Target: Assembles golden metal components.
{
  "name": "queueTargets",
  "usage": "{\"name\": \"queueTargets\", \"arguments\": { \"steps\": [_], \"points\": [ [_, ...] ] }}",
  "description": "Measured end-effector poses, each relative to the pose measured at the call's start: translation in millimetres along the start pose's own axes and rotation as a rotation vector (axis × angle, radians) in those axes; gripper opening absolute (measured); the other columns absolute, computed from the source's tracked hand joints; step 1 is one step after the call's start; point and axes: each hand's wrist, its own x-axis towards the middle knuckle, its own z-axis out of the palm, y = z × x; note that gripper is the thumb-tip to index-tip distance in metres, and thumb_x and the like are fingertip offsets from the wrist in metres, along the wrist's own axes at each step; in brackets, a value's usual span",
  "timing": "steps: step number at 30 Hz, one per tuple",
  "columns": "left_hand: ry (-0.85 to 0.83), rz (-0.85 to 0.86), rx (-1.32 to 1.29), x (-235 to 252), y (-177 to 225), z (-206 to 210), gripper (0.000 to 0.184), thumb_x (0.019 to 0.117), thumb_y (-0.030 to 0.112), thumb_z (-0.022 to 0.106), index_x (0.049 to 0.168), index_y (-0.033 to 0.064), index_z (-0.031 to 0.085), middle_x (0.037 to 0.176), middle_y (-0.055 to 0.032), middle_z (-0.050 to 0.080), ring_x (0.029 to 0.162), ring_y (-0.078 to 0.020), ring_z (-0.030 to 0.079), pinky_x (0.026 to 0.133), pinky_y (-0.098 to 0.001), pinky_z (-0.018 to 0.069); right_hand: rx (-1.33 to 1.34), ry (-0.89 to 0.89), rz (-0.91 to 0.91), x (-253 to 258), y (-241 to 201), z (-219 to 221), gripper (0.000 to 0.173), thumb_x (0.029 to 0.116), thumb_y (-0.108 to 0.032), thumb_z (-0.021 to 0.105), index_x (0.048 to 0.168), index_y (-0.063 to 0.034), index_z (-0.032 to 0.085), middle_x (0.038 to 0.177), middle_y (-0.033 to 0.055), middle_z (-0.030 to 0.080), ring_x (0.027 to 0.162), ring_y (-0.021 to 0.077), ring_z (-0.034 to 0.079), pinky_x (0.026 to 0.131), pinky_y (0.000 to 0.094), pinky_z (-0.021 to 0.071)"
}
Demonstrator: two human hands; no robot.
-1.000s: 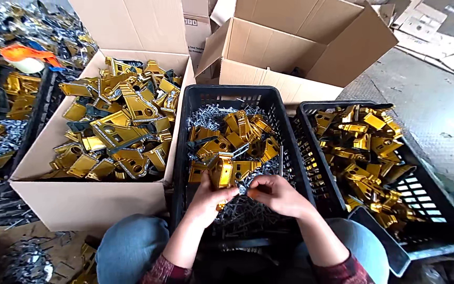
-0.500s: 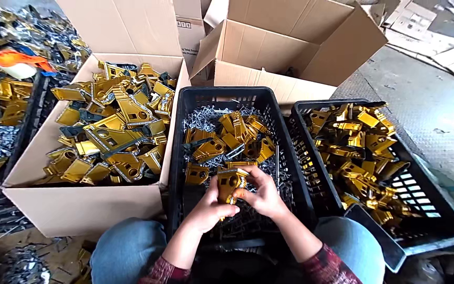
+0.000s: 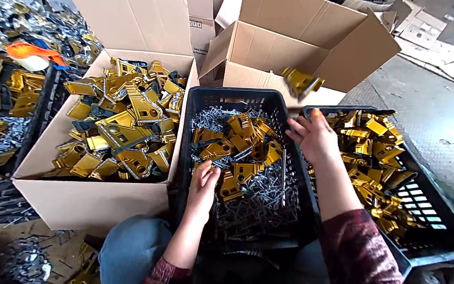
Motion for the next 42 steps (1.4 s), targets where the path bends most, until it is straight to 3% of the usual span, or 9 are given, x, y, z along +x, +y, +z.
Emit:
{"name": "queueTargets", "arguments": {
  "steps": [4, 9, 14, 17, 21, 28, 30, 33, 42],
  "points": [
    [-0.018, -0.009, -0.036, 0.1, -2.9, 5.1, 0.044, 0.1025, 0.023, 0.057, 0.142, 0.0039, 0.051, 0.148, -0.0138, 0.050, 0.134, -0.0237, 0.051, 0.105, -0.0459, 0.0471, -0.981, -0.450, 0.083, -12.6, 72.2, 27.1, 0.030, 0.0953, -0.012, 0.068, 0.123, -0.0023, 0.069, 0.111, 0.0193, 0.072, 0.088, 0.0327, 0.073, 0.078, 0.0543, 0.0610],
    [-0.057, -0.034, -0.013, -5.7, -5.5, 6.3, 0.049, 0.1009, 0.022, 0.058, 0.145, 0.0037, 0.047, 0.149, -0.0149, 0.047, 0.132, -0.0226, 0.051, 0.104, -0.0437, 0.0469, -1.732, -0.621, 0.122, -49.0, 122.7, 75.6, 0.047, 0.1021, 0.002, 0.044, 0.149, -0.0023, 0.043, 0.144, 0.0293, 0.051, 0.113, 0.0511, 0.064, 0.086, 0.0640, 0.0530],
    [0.013, -0.171, -0.112, -12.3, -9.4, 9.4, 0.084, 0.0946, 0.028, 0.069, 0.161, 0.0095, 0.021, 0.160, -0.0175, 0.034, 0.144, -0.0287, 0.040, 0.112, -0.0522, 0.0394, -1.587, -0.587, 0.209, -71.2, 58.8, 60.1, 0.048, 0.0886, -0.014, 0.070, 0.134, -0.0035, 0.057, 0.127, 0.0262, 0.064, 0.114, 0.0480, 0.064, 0.087, 0.0680, 0.0512],
    [-0.122, -0.186, -0.130, -18.2, -12.8, 18.1, 0.109, 0.0865, 0.030, 0.078, 0.163, 0.0094, 0.003, 0.160, -0.0184, 0.034, 0.144, -0.0264, 0.040, 0.113, -0.0460, 0.0417, -0.979, -0.746, 0.111, -87.1, 37.9, 38.7, 0.047, 0.0822, -0.023, 0.082, 0.115, 0.0016, 0.059, 0.105, 0.0176, 0.065, 0.095, 0.0297, 0.066, 0.082, 0.0502, 0.0552],
    [-0.170, 0.086, -0.249, -24.7, -15.2, 33.1, 0.050, 0.0827, 0.009, 0.079, 0.125, -0.0062, 0.057, 0.106, -0.0105, 0.071, 0.097, -0.0148, 0.070, 0.088, -0.0304, 0.0597, -0.392, -0.982, 0.170, -84.9, 44.8, 44.6, 0.029, 0.0898, -0.012, 0.071, 0.116, -0.0026, 0.062, 0.105, 0.0059, 0.070, 0.078, 0.0110, 0.070, 0.067, 0.0294, 0.0611],
    [-0.044, 0.215, -0.117, -8.7, -6.9, 12.8, 0.105, 0.0802, 0.041, 0.078, 0.152, -0.0035, 0.016, 0.129, -0.0124, 0.054, 0.115, -0.0112, 0.060, 0.096, -0.0269, 0.0541, -0.958, -0.233, -0.149, -5.0, 94.4, 53.8, 0.034, 0.0982, -0.021, 0.070, 0.128, -0.0057, 0.071, 0.121, 0.0215, 0.071, 0.114, 0.0419, 0.067, 0.100, 0.0646, 0.0486],
    [-0.070, 0.181, -0.144, -7.1, -7.2, 9.1, 0.098, 0.0928, 0.066, 0.053, 0.155, 0.0004, 0.014, 0.144, -0.0140, 0.046, 0.129, -0.0135, 0.052, 0.105, -0.0329, 0.0489, -0.954, -0.255, -0.196, -2.9, 92.1, 53.7, 0.022, 0.0985, -0.018, 0.069, 0.117, -0.0069, 0.076, 0.112, 0.0186, 0.075, 0.106, 0.0386, 0.070, 0.096, 0.0623, 0.0512],
    [-0.038, 0.130, -0.289, -8.9, -2.5, 8.0, 0.058, 0.1104, 0.043, 0.029, 0.155, 0.0062, 0.025, 0.144, -0.0123, 0.050, 0.129, -0.0170, 0.054, 0.107, -0.0381, 0.0489, -0.873, -0.392, -0.163, -7.6, 72.6, 37.5, 0.016, 0.0985, -0.018, 0.069, 0.106, -0.0059, 0.077, 0.093, 0.0117, 0.075, 0.082, 0.0248, 0.072, 0.081, 0.0507, 0.0591],
    [-0.087, 0.210, 0.098, -4.3, -9.2, 9.7, 0.024, 0.1055, 0.017, 0.054, 0.117, 0.0014, 0.067, 0.103, -0.0034, 0.070, 0.096, -0.0056, 0.066, 0.088, -0.0249, 0.0549, -0.383, -0.391, -0.472, -78.4, 38.6, 5.6, 0.013, 0.0977, -0.017, 0.064, 0.095, -0.0094, 0.075, 0.083, -0.0087, 0.069, 0.070, -0.0036, 0.059, 0.064, 0.0171, 0.0512]
  ]
}}
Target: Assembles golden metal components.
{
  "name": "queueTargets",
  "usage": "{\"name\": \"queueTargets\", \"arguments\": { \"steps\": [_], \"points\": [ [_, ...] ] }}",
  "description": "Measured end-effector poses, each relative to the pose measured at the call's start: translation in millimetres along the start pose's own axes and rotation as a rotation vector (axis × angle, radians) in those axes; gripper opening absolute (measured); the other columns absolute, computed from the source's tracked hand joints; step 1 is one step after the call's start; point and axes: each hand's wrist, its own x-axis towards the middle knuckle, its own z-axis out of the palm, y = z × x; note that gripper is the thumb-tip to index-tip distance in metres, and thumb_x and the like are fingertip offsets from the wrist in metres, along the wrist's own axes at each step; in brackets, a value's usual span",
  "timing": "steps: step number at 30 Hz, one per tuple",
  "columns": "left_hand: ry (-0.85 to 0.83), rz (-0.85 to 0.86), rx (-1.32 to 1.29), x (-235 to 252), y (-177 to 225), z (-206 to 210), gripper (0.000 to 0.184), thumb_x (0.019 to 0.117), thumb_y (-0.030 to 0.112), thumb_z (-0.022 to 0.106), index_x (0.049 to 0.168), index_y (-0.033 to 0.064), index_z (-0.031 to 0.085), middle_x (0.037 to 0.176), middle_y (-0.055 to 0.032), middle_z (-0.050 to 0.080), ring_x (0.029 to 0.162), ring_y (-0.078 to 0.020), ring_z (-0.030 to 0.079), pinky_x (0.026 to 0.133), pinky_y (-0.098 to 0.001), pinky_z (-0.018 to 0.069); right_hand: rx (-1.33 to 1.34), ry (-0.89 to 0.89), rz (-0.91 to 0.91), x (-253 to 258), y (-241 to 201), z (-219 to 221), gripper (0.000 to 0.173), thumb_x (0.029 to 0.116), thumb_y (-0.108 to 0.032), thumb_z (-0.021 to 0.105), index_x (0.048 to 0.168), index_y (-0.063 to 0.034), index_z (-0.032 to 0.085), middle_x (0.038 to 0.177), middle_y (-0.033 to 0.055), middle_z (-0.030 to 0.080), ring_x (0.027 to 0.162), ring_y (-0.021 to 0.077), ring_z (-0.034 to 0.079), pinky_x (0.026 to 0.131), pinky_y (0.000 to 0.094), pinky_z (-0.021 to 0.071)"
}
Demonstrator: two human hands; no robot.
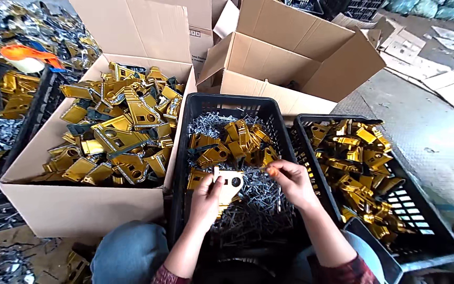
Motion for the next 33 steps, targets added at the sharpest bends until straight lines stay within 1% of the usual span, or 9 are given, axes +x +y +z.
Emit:
{"name": "queueTargets", "arguments": {
  "steps": [5, 10, 18, 21, 23, 25, 28, 31, 33],
  "points": [
    [-0.137, -0.030, -0.094, -7.9, 2.9, 2.7, 0.016, 0.1002, 0.013, 0.062, 0.109, 0.0015, 0.070, 0.095, -0.0023, 0.072, 0.090, -0.0075, 0.068, 0.085, -0.0252, 0.0572, -0.020, 0.048, -0.181, -8.5, 6.7, 28.7, 0.020, 0.0992, -0.022, 0.065, 0.095, -0.0051, 0.075, 0.083, -0.0026, 0.066, 0.072, 0.0000, 0.058, 0.064, 0.0175, 0.0501],
    [-0.044, -0.038, -0.002, -9.9, 7.4, 3.4, 0.028, 0.1080, 0.022, 0.048, 0.112, 0.0022, 0.068, 0.101, 0.0010, 0.069, 0.100, 0.0001, 0.061, 0.093, -0.0217, 0.0483, -0.383, 0.009, -0.390, -17.4, 10.3, 38.0, 0.032, 0.1037, -0.033, 0.057, 0.099, -0.0096, 0.079, 0.079, 0.0064, 0.069, 0.073, 0.0132, 0.064, 0.068, 0.0295, 0.0536],
    [-0.004, 0.133, -0.039, -5.8, -3.0, 6.6, 0.025, 0.1028, 0.011, 0.050, 0.087, 0.0078, 0.069, 0.075, 0.0075, 0.063, 0.075, 0.0000, 0.060, 0.074, -0.0195, 0.0504, 0.051, -0.201, -0.025, -28.9, 8.8, 29.8, 0.030, 0.1024, -0.025, 0.060, 0.121, -0.0095, 0.076, 0.109, 0.0037, 0.067, 0.100, 0.0022, 0.060, 0.088, 0.0184, 0.0516],
    [-0.242, 0.144, -0.200, -7.6, 0.7, -0.9, 0.026, 0.1036, 0.014, 0.047, 0.091, 0.0139, 0.071, 0.086, 0.0106, 0.070, 0.086, 0.0012, 0.065, 0.084, -0.0214, 0.0544, 0.350, -0.365, 0.049, -26.1, 2.9, 24.3, 0.055, 0.0913, -0.051, 0.072, 0.128, -0.0107, 0.073, 0.146, 0.0086, 0.054, 0.123, 0.0085, 0.058, 0.098, 0.0257, 0.0540],
    [-0.421, 0.112, -0.364, -8.8, -0.1, -1.4, 0.027, 0.1054, 0.027, 0.052, 0.093, 0.0182, 0.074, 0.091, 0.0084, 0.074, 0.089, -0.0016, 0.069, 0.084, -0.0242, 0.0582, 0.590, -0.505, 0.050, -25.0, -2.5, 29.8, 0.093, 0.0828, -0.057, 0.079, 0.153, -0.0037, 0.047, 0.162, 0.0136, 0.038, 0.134, 0.0195, 0.055, 0.105, 0.0372, 0.0541],
    [-0.504, 0.069, -0.472, -10.5, -4.5, 0.9, 0.030, 0.1035, 0.040, 0.056, 0.101, 0.0184, 0.076, 0.099, 0.0050, 0.076, 0.095, -0.0048, 0.071, 0.087, -0.0267, 0.0589, 0.806, -0.488, 0.035, -25.5, -4.8, 42.7, 0.106, 0.0789, -0.047, 0.086, 0.159, -0.0069, 0.029, 0.149, 0.0111, 0.054, 0.125, 0.0198, 0.061, 0.103, 0.0385, 0.0538],
    [-0.501, 0.064, -0.418, -9.9, -4.0, 1.0, 0.034, 0.1056, 0.041, 0.051, 0.103, 0.0176, 0.075, 0.100, 0.0053, 0.075, 0.095, -0.0044, 0.070, 0.088, -0.0264, 0.0584, 0.879, -0.397, 0.031, -27.8, -5.2, 49.8, 0.107, 0.0765, -0.033, 0.091, 0.158, -0.0190, 0.023, 0.135, 0.0094, 0.062, 0.119, 0.0218, 0.065, 0.105, 0.0426, 0.0534],
    [-0.342, 0.110, -0.114, -4.2, -1.5, -0.4, 0.028, 0.1075, 0.020, 0.048, 0.118, 0.0035, 0.068, 0.107, -0.0007, 0.072, 0.100, -0.0070, 0.068, 0.092, -0.0280, 0.0573, 0.452, -0.199, -0.055, -32.2, -5.2, 50.7, 0.110, 0.0700, -0.032, 0.095, 0.154, -0.0074, 0.029, 0.128, 0.0123, 0.065, 0.114, 0.0199, 0.067, 0.100, 0.0395, 0.0573],
    [-0.333, 0.067, 0.007, -3.4, -2.7, -0.6, 0.052, 0.0996, 0.024, 0.062, 0.143, -0.0019, 0.050, 0.128, -0.0105, 0.066, 0.114, -0.0143, 0.066, 0.099, -0.0315, 0.0555, -0.014, -0.126, -0.202, -34.0, -2.0, 54.8, 0.105, 0.0689, -0.043, 0.094, 0.148, 0.0004, 0.040, 0.127, 0.0170, 0.064, 0.116, 0.0215, 0.066, 0.100, 0.0399, 0.0574]
  ]
}}
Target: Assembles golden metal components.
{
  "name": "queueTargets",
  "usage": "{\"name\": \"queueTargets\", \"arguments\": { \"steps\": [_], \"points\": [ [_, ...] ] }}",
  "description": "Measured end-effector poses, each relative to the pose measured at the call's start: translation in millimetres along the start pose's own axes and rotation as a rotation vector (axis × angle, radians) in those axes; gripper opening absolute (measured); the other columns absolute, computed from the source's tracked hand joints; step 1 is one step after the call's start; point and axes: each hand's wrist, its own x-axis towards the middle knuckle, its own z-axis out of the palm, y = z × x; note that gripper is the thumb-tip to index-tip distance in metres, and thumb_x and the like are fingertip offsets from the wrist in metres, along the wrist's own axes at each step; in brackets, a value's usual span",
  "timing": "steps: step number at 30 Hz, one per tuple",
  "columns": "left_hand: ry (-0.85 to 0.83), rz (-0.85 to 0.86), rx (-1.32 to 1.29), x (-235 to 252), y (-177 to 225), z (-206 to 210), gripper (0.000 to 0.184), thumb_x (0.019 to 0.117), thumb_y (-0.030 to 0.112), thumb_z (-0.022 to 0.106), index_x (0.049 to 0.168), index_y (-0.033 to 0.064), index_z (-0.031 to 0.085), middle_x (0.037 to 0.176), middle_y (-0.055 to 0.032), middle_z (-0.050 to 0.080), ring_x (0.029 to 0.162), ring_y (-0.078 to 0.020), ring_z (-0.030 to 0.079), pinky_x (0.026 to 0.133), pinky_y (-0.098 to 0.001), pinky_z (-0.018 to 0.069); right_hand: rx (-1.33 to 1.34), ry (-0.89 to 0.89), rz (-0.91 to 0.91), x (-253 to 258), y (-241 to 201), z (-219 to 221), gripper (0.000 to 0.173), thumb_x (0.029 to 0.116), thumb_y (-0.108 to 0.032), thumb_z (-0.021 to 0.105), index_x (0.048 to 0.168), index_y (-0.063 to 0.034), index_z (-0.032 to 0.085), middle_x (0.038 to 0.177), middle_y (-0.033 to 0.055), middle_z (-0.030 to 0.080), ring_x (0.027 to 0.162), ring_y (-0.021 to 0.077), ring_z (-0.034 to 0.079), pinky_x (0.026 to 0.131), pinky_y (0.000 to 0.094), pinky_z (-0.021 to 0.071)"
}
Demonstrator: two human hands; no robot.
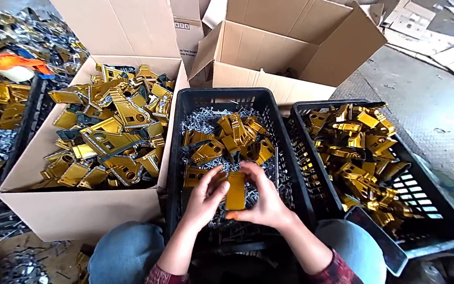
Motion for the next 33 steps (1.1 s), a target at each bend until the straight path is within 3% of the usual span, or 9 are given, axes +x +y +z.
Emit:
{"name": "queueTargets", "arguments": {
  "steps": [2, 6, 11, 15, 18, 20, 24, 26, 33],
  "points": [
    [-0.066, -0.046, -0.011, -4.0, -0.7, 4.7, 0.077, 0.0870, 0.022, 0.078, 0.149, -0.0020, 0.040, 0.129, -0.0117, 0.065, 0.112, -0.0168, 0.067, 0.096, -0.0332, 0.0582, -0.289, -0.038, -0.110, -1.5, -0.9, 7.8, 0.091, 0.0703, -0.042, 0.091, 0.141, -0.0012, 0.050, 0.124, 0.0201, 0.066, 0.116, 0.0300, 0.065, 0.099, 0.0476, 0.0553],
    [-0.116, -0.077, -0.076, -6.4, -8.0, 3.2, 0.069, 0.0804, 0.008, 0.077, 0.141, -0.0042, 0.047, 0.115, -0.0106, 0.072, 0.104, -0.0181, 0.071, 0.091, -0.0354, 0.0600, -0.180, -0.159, 0.044, 1.0, -3.4, 3.8, 0.087, 0.0784, -0.064, 0.078, 0.140, -0.0059, 0.059, 0.125, 0.0102, 0.070, 0.116, 0.0235, 0.064, 0.102, 0.0466, 0.0510],
    [-0.161, -0.040, -0.068, -6.3, -5.2, 4.8, 0.058, 0.0811, 0.005, 0.071, 0.136, -0.0029, 0.055, 0.105, -0.0068, 0.074, 0.089, -0.0137, 0.072, 0.077, -0.0306, 0.0616, 0.203, -0.116, 0.339, 4.3, -3.4, -10.7, 0.016, 0.0940, -0.015, 0.072, 0.104, -0.0039, 0.076, 0.096, 0.0002, 0.074, 0.088, 0.0024, 0.069, 0.082, 0.0229, 0.0579],
    [-0.225, -0.059, -0.085, -3.3, -0.8, -2.0, 0.059, 0.0860, 0.012, 0.069, 0.141, -0.0023, 0.052, 0.113, -0.0073, 0.072, 0.096, -0.0132, 0.071, 0.083, -0.0310, 0.0600, 0.434, 0.020, 0.484, 6.2, -11.3, -4.3, 0.006, 0.0906, -0.002, 0.071, 0.095, -0.0027, 0.075, 0.087, 0.0000, 0.075, 0.079, 0.0041, 0.069, 0.076, 0.0239, 0.0589],
    [-0.449, 0.010, -0.376, -4.8, -1.7, -15.5, 0.093, 0.0866, 0.037, 0.080, 0.157, 0.0059, 0.028, 0.140, -0.0022, 0.058, 0.124, -0.0125, 0.059, 0.106, -0.0333, 0.0506, 0.840, 0.213, 0.687, 12.4, -26.7, 1.3, 0.015, 0.0976, 0.000, 0.058, 0.094, -0.0027, 0.071, 0.088, 0.0068, 0.073, 0.082, 0.0125, 0.070, 0.079, 0.0320, 0.0598],
    [-0.394, 0.105, -0.423, -5.2, -0.4, -6.1, 0.084, 0.0834, 0.026, 0.083, 0.151, 0.0111, 0.035, 0.130, 0.0021, 0.066, 0.119, -0.0113, 0.064, 0.104, -0.0330, 0.0533, 0.962, 0.201, 0.766, 17.9, -27.6, -0.6, 0.018, 0.1054, -0.006, 0.049, 0.101, -0.0026, 0.067, 0.095, 0.0113, 0.074, 0.085, 0.0181, 0.073, 0.081, 0.0361, 0.0620],
    [0.081, -0.004, -0.362, 0.1, -2.2, 8.7, 0.071, 0.0789, 0.008, 0.078, 0.139, -0.0025, 0.042, 0.120, -0.0151, 0.068, 0.108, -0.0246, 0.069, 0.095, -0.0404, 0.0589, 0.017, -0.133, 0.768, 20.2, 19.1, -23.2, 0.014, 0.0996, -0.008, 0.065, 0.107, -0.0012, 0.074, 0.095, 0.0074, 0.075, 0.085, 0.0148, 0.073, 0.082, 0.0341, 0.0620],
    [0.277, -0.096, -0.387, 3.8, 1.2, 8.1, 0.064, 0.0839, 0.008, 0.073, 0.139, -0.0004, 0.040, 0.116, -0.0124, 0.064, 0.098, -0.0208, 0.069, 0.087, -0.0386, 0.0612, -0.461, -0.371, 0.836, 17.9, 46.3, -23.7, 0.021, 0.0993, -0.014, 0.063, 0.110, -0.0040, 0.077, 0.108, 0.0183, 0.075, 0.105, 0.0350, 0.070, 0.096, 0.0581, 0.0526],
    [0.396, -0.151, -0.477, 0.5, 8.1, 2.9, 0.064, 0.0877, 0.002, 0.068, 0.142, 0.0057, 0.034, 0.116, -0.0104, 0.059, 0.081, -0.0147, 0.065, 0.069, -0.0277, 0.0581, -0.787, -0.613, 1.146, 9.4, 76.9, 25.9, 0.039, 0.0996, -0.029, 0.058, 0.132, -0.0083, 0.066, 0.132, 0.0230, 0.065, 0.124, 0.0427, 0.061, 0.097, 0.0644, 0.0490]
  ]
}}
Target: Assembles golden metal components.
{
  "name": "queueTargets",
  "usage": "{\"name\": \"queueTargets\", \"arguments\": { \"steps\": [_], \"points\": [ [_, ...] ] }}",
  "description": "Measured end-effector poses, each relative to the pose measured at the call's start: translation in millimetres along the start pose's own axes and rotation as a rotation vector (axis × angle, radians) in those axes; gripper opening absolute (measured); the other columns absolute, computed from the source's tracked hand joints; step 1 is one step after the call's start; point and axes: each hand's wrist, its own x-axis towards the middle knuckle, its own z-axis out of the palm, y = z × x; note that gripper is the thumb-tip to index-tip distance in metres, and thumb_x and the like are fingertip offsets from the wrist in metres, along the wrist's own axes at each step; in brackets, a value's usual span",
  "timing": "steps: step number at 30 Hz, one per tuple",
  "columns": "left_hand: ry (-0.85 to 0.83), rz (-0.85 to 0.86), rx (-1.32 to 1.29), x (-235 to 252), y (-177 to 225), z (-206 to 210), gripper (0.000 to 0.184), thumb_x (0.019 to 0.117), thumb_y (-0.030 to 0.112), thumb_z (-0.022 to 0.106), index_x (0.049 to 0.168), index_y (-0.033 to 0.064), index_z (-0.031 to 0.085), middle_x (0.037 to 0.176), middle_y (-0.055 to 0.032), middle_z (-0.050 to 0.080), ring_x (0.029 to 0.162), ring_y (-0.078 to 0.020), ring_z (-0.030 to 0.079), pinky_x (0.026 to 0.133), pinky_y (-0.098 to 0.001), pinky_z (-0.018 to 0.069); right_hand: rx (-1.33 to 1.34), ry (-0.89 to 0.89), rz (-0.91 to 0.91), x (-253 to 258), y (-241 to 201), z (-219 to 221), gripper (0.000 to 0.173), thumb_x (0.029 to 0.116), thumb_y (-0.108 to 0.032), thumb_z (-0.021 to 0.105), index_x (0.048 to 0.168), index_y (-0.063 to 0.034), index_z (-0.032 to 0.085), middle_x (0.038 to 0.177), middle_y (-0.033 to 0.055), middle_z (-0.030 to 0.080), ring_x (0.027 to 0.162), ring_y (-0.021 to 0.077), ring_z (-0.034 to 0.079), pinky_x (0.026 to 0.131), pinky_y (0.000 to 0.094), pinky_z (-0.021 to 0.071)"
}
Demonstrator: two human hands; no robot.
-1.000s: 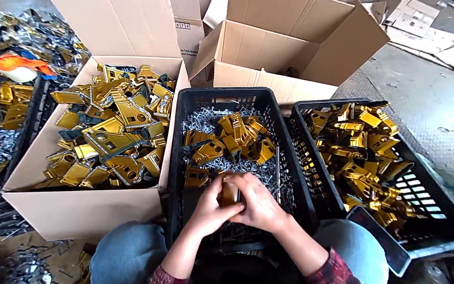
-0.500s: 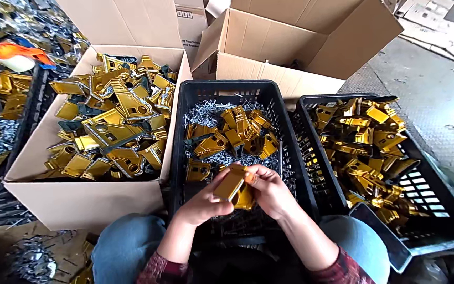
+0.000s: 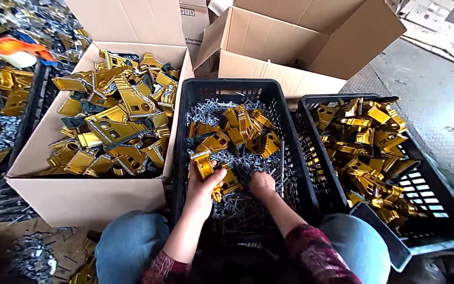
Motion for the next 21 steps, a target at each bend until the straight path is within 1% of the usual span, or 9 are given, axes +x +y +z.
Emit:
{"name": "queueTargets", "arguments": {
  "steps": [3, 5, 8, 11, 13, 15, 17, 19, 21],
  "points": [
    [-0.055, -0.024, -0.078, -4.1, 1.0, 0.3, 0.059, 0.0837, -0.005, 0.062, 0.136, 0.0044, 0.037, 0.118, -0.0111, 0.060, 0.082, -0.0142, 0.065, 0.071, -0.0279, 0.0581, 0.025, -0.019, -0.026, 1.5, -1.2, 3.1, 0.041, 0.0981, -0.018, 0.057, 0.138, -0.0091, 0.061, 0.133, 0.0237, 0.064, 0.124, 0.0429, 0.061, 0.098, 0.0625, 0.0495],
    [-0.071, -0.033, -0.103, -5.1, 1.8, 0.6, 0.054, 0.0859, -0.005, 0.061, 0.135, 0.0034, 0.039, 0.118, -0.0120, 0.062, 0.081, -0.0140, 0.066, 0.071, -0.0274, 0.0578, 0.044, -0.052, -0.056, 0.1, 4.1, 0.8, 0.040, 0.0956, -0.014, 0.059, 0.135, -0.0083, 0.062, 0.131, 0.0243, 0.064, 0.124, 0.0435, 0.061, 0.098, 0.0632, 0.0500],
    [-0.016, -0.054, -0.080, -4.9, 6.7, 1.5, 0.049, 0.0912, 0.000, 0.064, 0.136, 0.0024, 0.043, 0.113, -0.0120, 0.064, 0.080, -0.0136, 0.066, 0.069, -0.0252, 0.0576, 0.064, -0.046, -0.098, -4.1, 13.2, -11.0, 0.032, 0.0967, -0.017, 0.061, 0.126, -0.0070, 0.069, 0.128, 0.0241, 0.066, 0.122, 0.0441, 0.062, 0.099, 0.0650, 0.0490],
    [0.023, -0.070, -0.046, -4.5, 7.8, 2.3, 0.051, 0.0936, 0.003, 0.064, 0.139, 0.0074, 0.042, 0.108, -0.0107, 0.064, 0.080, -0.0137, 0.066, 0.066, -0.0250, 0.0567, 0.006, 0.030, -0.167, -8.0, 14.9, -11.0, 0.033, 0.0968, -0.021, 0.064, 0.127, -0.0080, 0.069, 0.128, 0.0219, 0.067, 0.124, 0.0437, 0.061, 0.099, 0.0666, 0.0475],
    [0.013, -0.080, -0.056, -4.1, 7.0, 2.9, 0.051, 0.0938, 0.003, 0.065, 0.139, 0.0089, 0.041, 0.108, -0.0109, 0.063, 0.079, -0.0139, 0.065, 0.064, -0.0247, 0.0561, -0.068, 0.022, -0.178, -12.3, 5.0, -3.7, 0.030, 0.0971, -0.015, 0.060, 0.122, -0.0021, 0.069, 0.129, 0.0243, 0.066, 0.125, 0.0454, 0.059, 0.097, 0.0671, 0.0480],
    [0.009, -0.079, -0.060, -4.5, 6.5, 3.1, 0.053, 0.0928, 0.002, 0.066, 0.139, 0.0087, 0.041, 0.106, -0.0115, 0.064, 0.076, -0.0135, 0.065, 0.063, -0.0239, 0.0556, -0.136, -0.101, -0.084, -19.8, -11.3, 1.1, 0.028, 0.0984, -0.009, 0.054, 0.121, 0.0031, 0.067, 0.130, 0.0271, 0.064, 0.122, 0.0467, 0.061, 0.093, 0.0668, 0.0502],
    [0.005, -0.087, -0.050, -5.5, 6.3, 2.0, 0.053, 0.0929, 0.003, 0.066, 0.139, 0.0081, 0.040, 0.107, -0.0117, 0.064, 0.076, -0.0130, 0.065, 0.063, -0.0232, 0.0552, -0.150, -0.162, -0.024, -23.8, -18.9, 2.6, 0.028, 0.0975, -0.005, 0.054, 0.120, 0.0062, 0.065, 0.131, 0.0277, 0.063, 0.122, 0.0459, 0.061, 0.092, 0.0649, 0.0512],
    [0.014, -0.084, -0.036, -5.5, 7.0, 0.5, 0.054, 0.0929, 0.002, 0.067, 0.140, 0.0072, 0.042, 0.104, -0.0113, 0.064, 0.075, -0.0131, 0.065, 0.062, -0.0233, 0.0552, -0.119, -0.159, -0.025, -23.3, -15.1, -2.7, 0.028, 0.0947, -0.008, 0.060, 0.119, 0.0050, 0.066, 0.130, 0.0275, 0.063, 0.122, 0.0459, 0.061, 0.093, 0.0649, 0.0511],
    [0.035, -0.072, -0.019, -4.4, 9.5, -0.5, 0.053, 0.0923, 0.002, 0.069, 0.139, 0.0066, 0.043, 0.102, -0.0114, 0.064, 0.074, -0.0140, 0.065, 0.062, -0.0243, 0.0557, -0.028, -0.106, -0.059, -22.3, -0.2, -16.7, 0.030, 0.0955, -0.016, 0.063, 0.119, 0.0014, 0.069, 0.128, 0.0279, 0.064, 0.122, 0.0471, 0.061, 0.096, 0.0677, 0.0490]
  ]
}}
